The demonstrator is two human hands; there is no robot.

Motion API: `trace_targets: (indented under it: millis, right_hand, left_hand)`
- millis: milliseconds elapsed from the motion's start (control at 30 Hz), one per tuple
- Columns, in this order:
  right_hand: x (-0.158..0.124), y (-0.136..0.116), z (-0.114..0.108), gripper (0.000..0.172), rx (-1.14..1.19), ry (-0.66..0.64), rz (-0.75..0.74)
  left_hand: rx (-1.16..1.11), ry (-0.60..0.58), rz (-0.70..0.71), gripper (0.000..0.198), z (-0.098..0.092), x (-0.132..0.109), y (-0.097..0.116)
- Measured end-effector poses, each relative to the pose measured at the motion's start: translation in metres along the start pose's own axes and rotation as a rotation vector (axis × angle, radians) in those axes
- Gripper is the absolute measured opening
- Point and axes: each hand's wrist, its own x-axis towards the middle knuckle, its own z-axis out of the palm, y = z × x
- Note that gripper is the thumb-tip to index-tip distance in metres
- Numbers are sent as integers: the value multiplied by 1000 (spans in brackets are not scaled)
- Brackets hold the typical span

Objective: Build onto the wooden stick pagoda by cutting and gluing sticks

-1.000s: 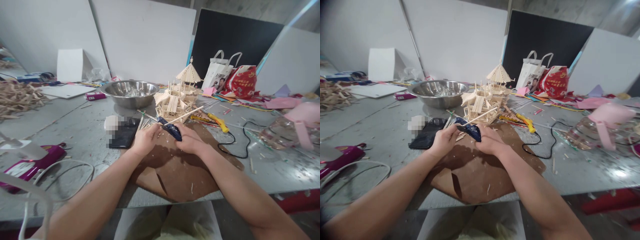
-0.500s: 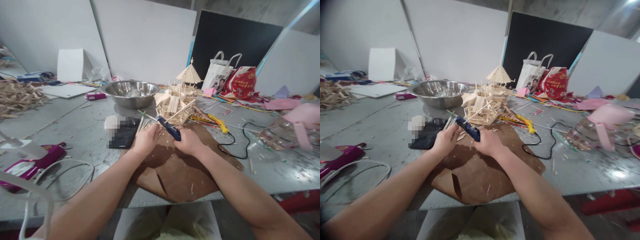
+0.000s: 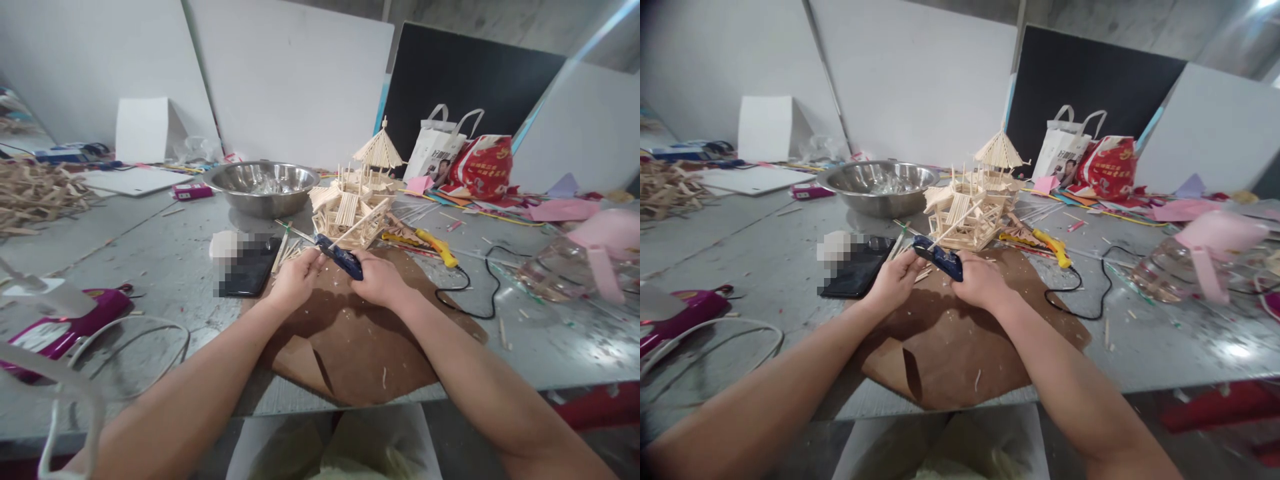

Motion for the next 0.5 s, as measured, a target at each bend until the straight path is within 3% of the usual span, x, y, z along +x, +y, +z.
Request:
trace_targets:
  millis: [167,300,500]
  right_hand:
    - [-1,6,-2,62,139,-33,-82]
    - [-4,4,-9,65,235,-67,-143]
    - [-4,5,-14,63,308,-105,-285]
  left_hand:
    - [348,12,178,23,-2,-1,-1]
    - [601,93,316,23,-8,-1,-3]
    - [736,131,518,25,-15,5,-6]
